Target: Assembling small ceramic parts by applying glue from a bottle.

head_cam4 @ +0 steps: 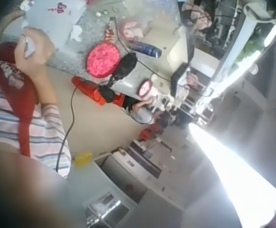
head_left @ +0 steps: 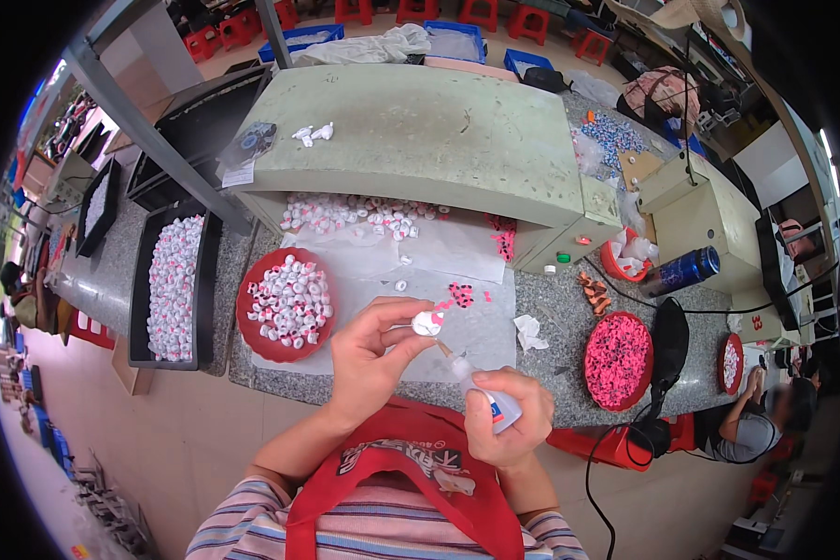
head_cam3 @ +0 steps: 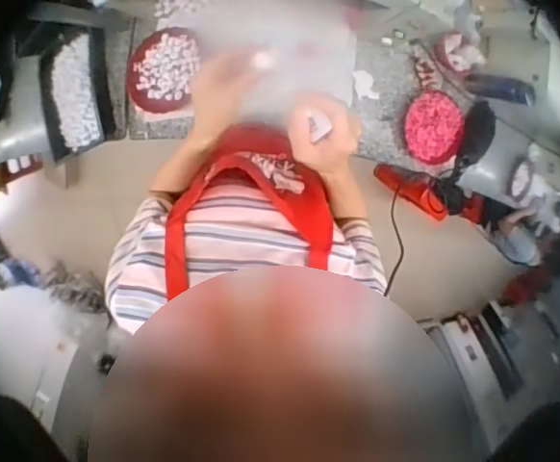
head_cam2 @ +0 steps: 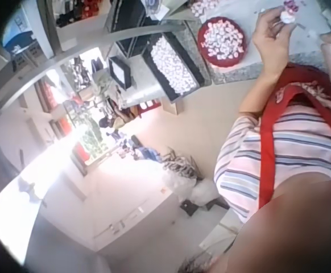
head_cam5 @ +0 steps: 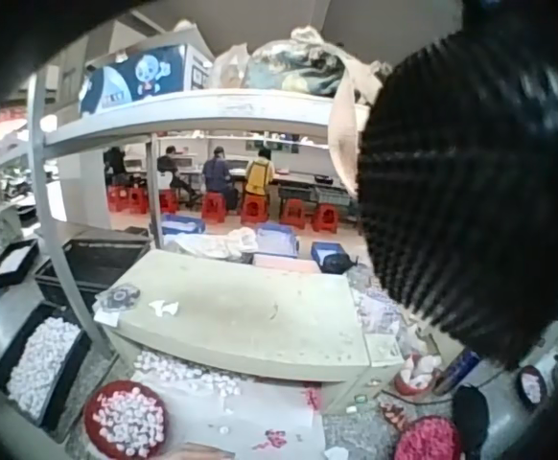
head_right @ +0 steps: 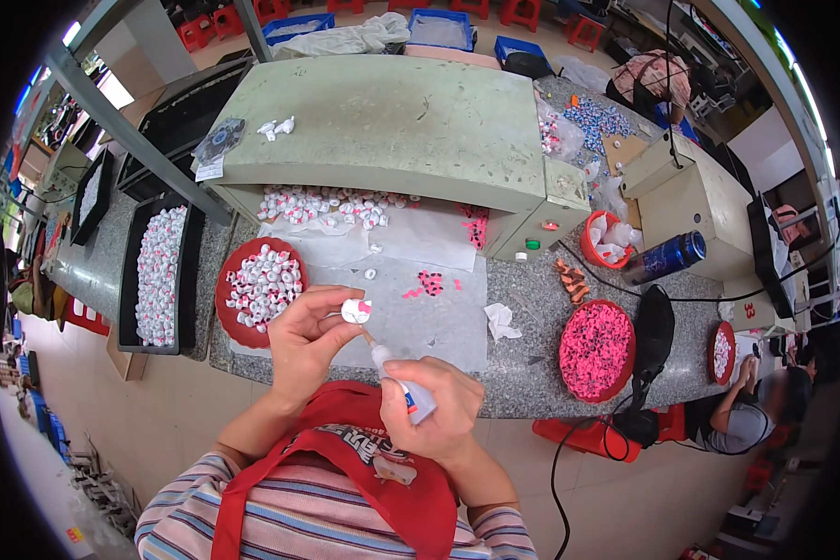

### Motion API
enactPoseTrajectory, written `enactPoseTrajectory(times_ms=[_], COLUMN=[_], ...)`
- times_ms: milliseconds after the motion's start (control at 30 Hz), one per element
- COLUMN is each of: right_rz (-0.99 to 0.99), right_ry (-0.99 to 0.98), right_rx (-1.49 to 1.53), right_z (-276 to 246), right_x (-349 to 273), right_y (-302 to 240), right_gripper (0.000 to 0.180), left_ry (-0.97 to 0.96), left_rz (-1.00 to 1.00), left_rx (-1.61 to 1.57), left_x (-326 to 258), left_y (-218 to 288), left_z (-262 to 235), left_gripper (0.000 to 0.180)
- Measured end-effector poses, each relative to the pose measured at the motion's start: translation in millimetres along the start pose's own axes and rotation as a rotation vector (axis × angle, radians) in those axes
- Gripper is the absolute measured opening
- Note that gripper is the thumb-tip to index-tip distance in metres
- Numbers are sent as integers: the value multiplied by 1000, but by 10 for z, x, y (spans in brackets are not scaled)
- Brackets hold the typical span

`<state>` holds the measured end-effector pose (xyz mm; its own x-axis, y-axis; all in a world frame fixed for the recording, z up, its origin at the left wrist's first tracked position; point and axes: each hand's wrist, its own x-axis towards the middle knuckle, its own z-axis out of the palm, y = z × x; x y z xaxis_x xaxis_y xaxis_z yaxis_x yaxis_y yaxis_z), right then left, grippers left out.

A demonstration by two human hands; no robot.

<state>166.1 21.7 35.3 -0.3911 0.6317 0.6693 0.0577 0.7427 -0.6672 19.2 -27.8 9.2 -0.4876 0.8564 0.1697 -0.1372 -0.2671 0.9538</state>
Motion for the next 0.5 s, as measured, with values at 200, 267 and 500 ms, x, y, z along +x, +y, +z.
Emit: enactPoseTrajectory(times_ms=[200, 267, 500], right_rz=[35, 5, 2], right_ry=[-14, 1, 3], right_rx=[52, 60, 59], right_z=[-48, -34, -31], right_x=[-42, -33, -24], right_y=[16, 18, 27], right_gripper=[19, 19, 19], left_ry=[-20, -23, -17], left_rz=[-158, -170, -183], left_rx=[-134, -143, -155], left_x=[20, 14, 10], left_y=[19, 30, 46], left_z=[-24, -23, -43], left_gripper=[34, 34, 35])
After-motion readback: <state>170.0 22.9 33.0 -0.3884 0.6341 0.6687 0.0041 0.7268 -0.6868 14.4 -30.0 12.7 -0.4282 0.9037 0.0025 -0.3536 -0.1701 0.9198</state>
